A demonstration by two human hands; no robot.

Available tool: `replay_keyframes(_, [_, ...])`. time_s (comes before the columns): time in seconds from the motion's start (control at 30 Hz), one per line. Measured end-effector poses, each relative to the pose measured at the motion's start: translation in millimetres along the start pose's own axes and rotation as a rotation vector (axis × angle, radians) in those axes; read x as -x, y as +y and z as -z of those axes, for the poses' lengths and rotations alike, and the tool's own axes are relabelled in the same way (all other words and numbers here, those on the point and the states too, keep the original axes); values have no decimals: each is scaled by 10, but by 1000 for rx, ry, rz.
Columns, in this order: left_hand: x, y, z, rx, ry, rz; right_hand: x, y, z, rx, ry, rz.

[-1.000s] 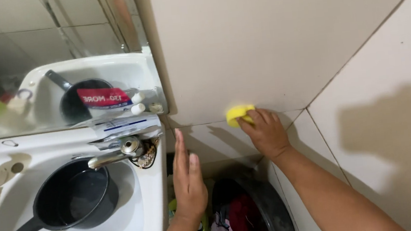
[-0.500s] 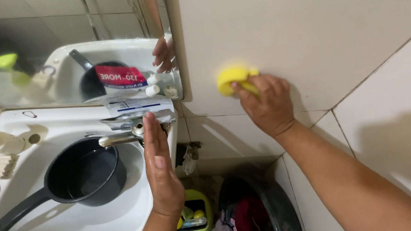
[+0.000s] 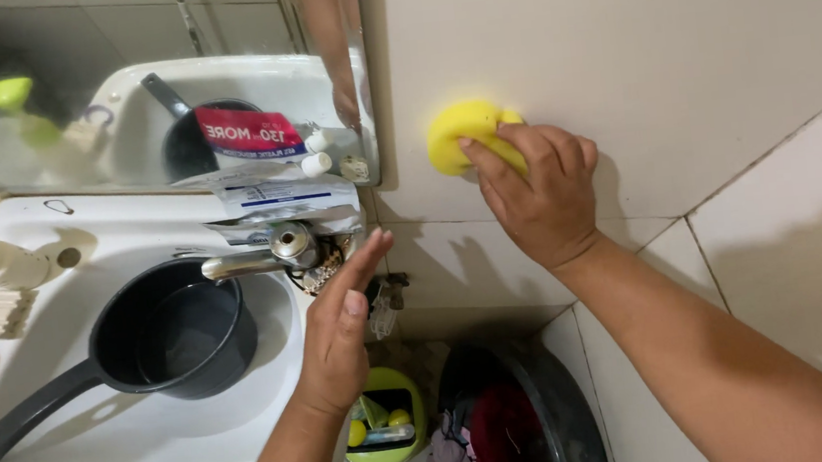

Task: The person uses a yellow sponge to wipe the tiled walls of a bathroom. They repeatedly dip the sponge into a black mug filled with water at the sink and scrub various sections of the wall, including corners and areas around fixtures.

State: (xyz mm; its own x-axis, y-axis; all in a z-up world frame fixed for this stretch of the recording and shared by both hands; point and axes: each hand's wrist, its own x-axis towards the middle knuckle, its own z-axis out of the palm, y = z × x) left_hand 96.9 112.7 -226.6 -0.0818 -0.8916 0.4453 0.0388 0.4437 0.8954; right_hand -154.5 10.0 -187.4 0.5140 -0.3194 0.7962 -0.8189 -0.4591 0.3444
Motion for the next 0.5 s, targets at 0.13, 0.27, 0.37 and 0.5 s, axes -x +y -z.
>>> replay_keyframes(0.13, [-96,6,44,-21,-28,28,305,-139,-328,-6,-46,53])
replay_keyframes(0.27, [-204,-38,54,-203,-38,17,765,-264,-608,-65,-273,230])
replay_keyframes(0.37, [-220,-58,42,-253,-21,9,638,-261,-584,-68,-292,276])
replay_keyframes(0.5, [-231,-67,55,-272,69,37,121,-268,-327,-25,-117,189])
